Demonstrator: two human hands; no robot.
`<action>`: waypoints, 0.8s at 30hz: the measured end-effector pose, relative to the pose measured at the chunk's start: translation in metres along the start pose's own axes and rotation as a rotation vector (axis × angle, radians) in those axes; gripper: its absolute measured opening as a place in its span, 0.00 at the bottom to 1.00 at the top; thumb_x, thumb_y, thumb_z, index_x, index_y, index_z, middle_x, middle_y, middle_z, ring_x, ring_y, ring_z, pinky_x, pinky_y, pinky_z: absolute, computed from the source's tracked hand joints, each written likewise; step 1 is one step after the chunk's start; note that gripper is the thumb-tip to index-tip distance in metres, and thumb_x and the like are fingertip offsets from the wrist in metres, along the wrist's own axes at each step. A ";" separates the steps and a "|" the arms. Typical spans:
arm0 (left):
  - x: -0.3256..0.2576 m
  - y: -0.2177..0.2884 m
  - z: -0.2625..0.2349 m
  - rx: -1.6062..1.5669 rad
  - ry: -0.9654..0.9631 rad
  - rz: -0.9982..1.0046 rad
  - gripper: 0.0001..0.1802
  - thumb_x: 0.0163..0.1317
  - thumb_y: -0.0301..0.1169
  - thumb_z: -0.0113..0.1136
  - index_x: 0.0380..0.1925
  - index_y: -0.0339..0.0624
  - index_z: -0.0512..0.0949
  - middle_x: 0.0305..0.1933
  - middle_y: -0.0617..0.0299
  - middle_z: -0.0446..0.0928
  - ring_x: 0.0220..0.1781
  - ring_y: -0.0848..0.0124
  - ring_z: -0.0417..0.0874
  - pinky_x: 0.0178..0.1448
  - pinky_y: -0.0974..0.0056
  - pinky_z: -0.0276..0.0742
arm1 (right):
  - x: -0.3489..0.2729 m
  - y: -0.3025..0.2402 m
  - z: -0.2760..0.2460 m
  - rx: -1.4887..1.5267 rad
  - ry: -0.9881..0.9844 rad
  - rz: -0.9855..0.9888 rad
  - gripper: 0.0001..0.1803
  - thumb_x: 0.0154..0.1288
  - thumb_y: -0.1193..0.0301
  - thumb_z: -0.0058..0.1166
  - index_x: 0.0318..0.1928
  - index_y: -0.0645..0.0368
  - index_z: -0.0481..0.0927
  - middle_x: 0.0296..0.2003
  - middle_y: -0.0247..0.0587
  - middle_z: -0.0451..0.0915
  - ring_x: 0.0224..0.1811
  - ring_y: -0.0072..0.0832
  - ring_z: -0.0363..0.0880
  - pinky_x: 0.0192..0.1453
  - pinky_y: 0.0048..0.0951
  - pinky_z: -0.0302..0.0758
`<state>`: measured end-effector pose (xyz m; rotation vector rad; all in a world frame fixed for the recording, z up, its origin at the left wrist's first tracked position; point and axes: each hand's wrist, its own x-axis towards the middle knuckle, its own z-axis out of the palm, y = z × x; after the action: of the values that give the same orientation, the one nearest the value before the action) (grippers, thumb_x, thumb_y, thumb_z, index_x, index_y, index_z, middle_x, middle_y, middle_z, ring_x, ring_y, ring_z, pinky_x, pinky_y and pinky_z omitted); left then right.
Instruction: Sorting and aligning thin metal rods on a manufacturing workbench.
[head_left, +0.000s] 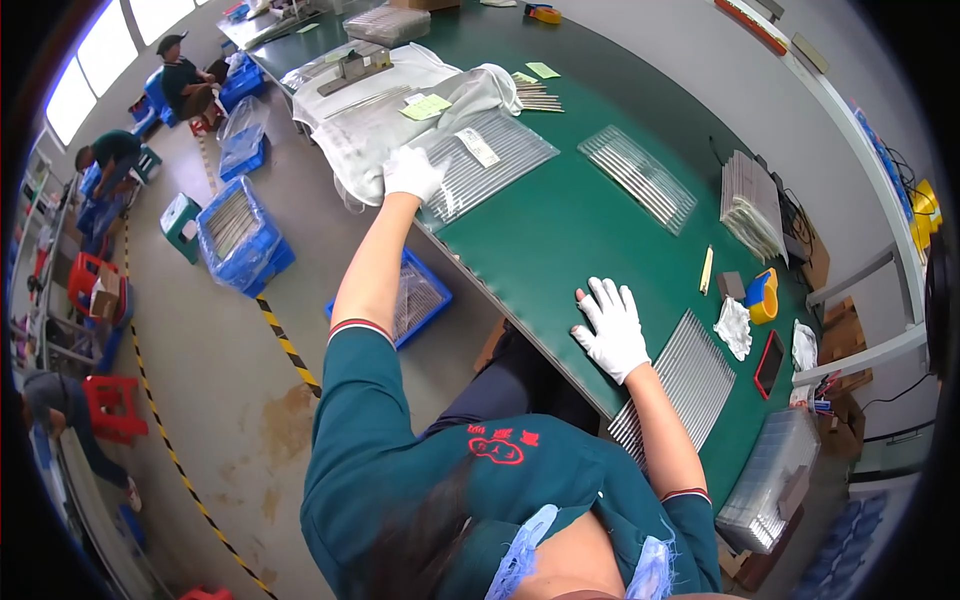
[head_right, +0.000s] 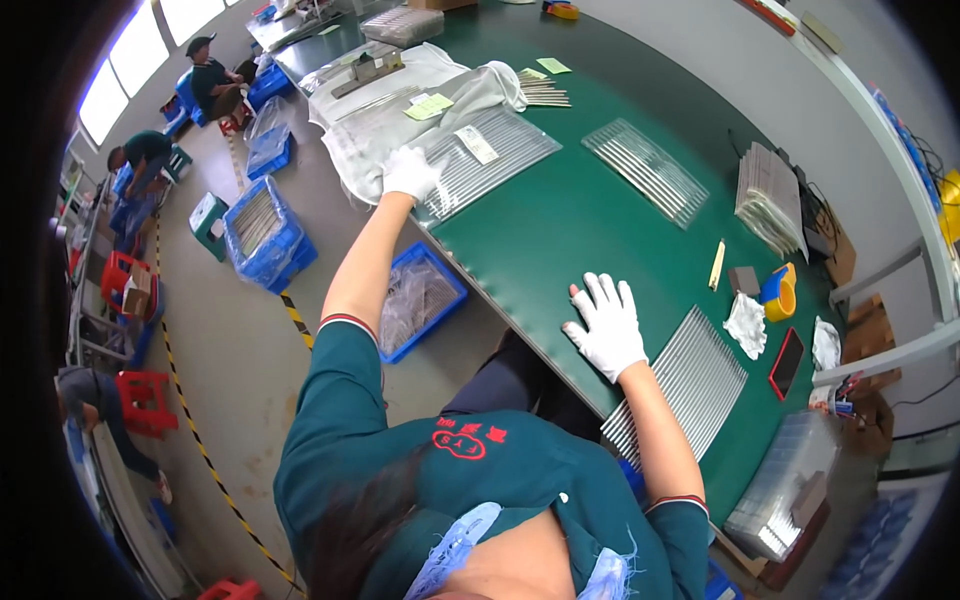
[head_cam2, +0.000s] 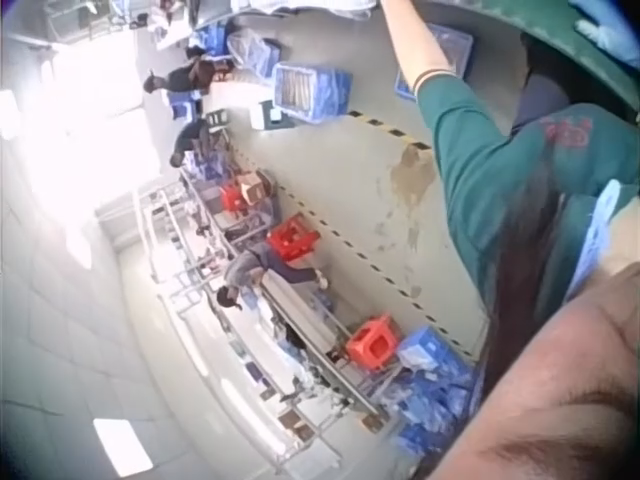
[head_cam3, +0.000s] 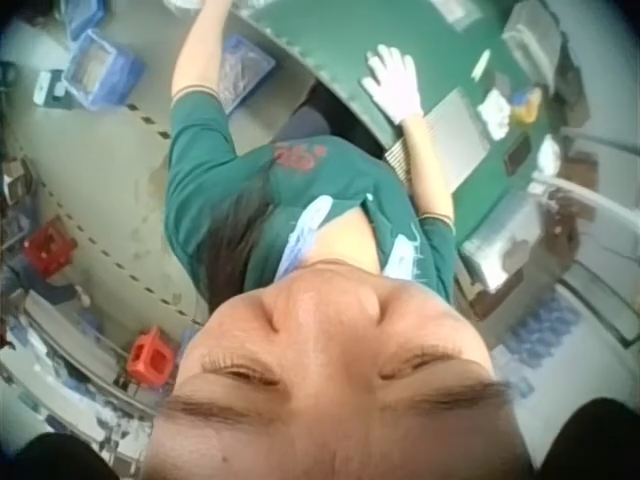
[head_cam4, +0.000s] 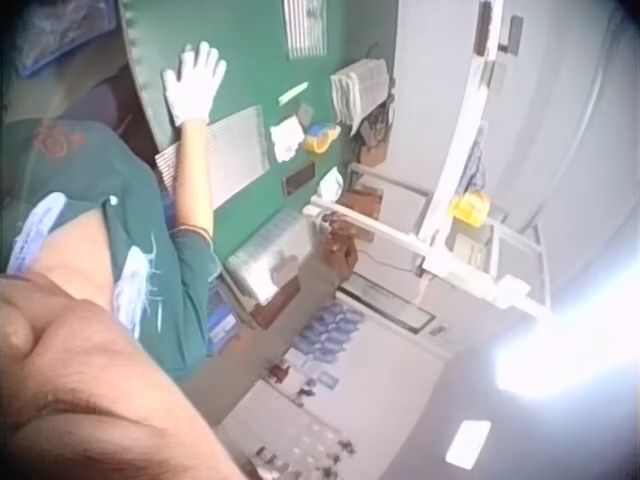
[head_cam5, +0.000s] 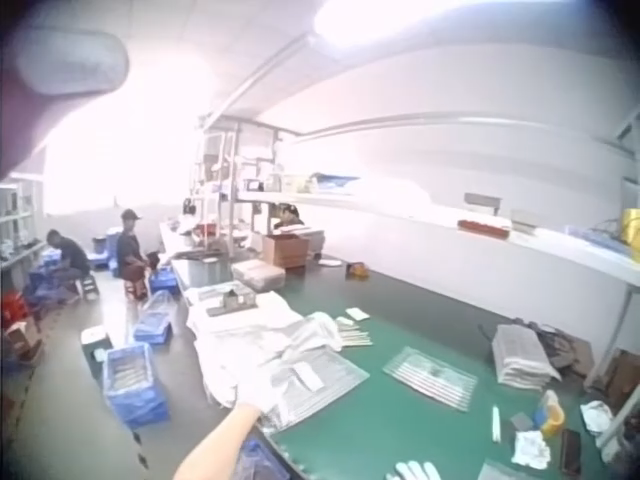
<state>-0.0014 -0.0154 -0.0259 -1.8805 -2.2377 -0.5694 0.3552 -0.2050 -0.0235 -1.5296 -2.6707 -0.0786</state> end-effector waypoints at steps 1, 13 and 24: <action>0.001 -0.002 0.006 0.000 0.002 0.007 0.34 0.52 0.62 0.53 0.34 0.37 0.82 0.38 0.46 0.80 0.43 0.52 0.81 0.50 0.55 0.76 | 0.001 0.000 0.000 -0.001 -0.003 0.000 0.31 0.64 0.51 0.45 0.63 0.53 0.66 0.65 0.49 0.61 0.70 0.44 0.53 0.73 0.47 0.44; 0.004 0.001 -0.037 -0.065 -0.542 0.276 0.44 0.41 0.53 0.58 0.51 0.24 0.70 0.43 0.36 0.78 0.46 0.49 0.80 0.52 0.57 0.75 | -0.001 0.001 0.002 -0.003 0.015 0.018 0.30 0.64 0.50 0.44 0.61 0.52 0.68 0.64 0.47 0.62 0.69 0.42 0.54 0.73 0.46 0.44; 0.018 0.009 -0.024 0.011 -0.325 0.307 0.18 0.48 0.33 0.56 0.39 0.32 0.79 0.39 0.38 0.79 0.44 0.50 0.81 0.48 0.55 0.78 | -0.002 0.002 0.006 0.011 0.074 0.002 0.29 0.64 0.49 0.43 0.60 0.53 0.69 0.63 0.47 0.64 0.68 0.43 0.57 0.72 0.47 0.47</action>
<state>0.0013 -0.0075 0.0045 -2.3943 -2.0489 -0.2137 0.3574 -0.2055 -0.0294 -1.4960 -2.6080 -0.1187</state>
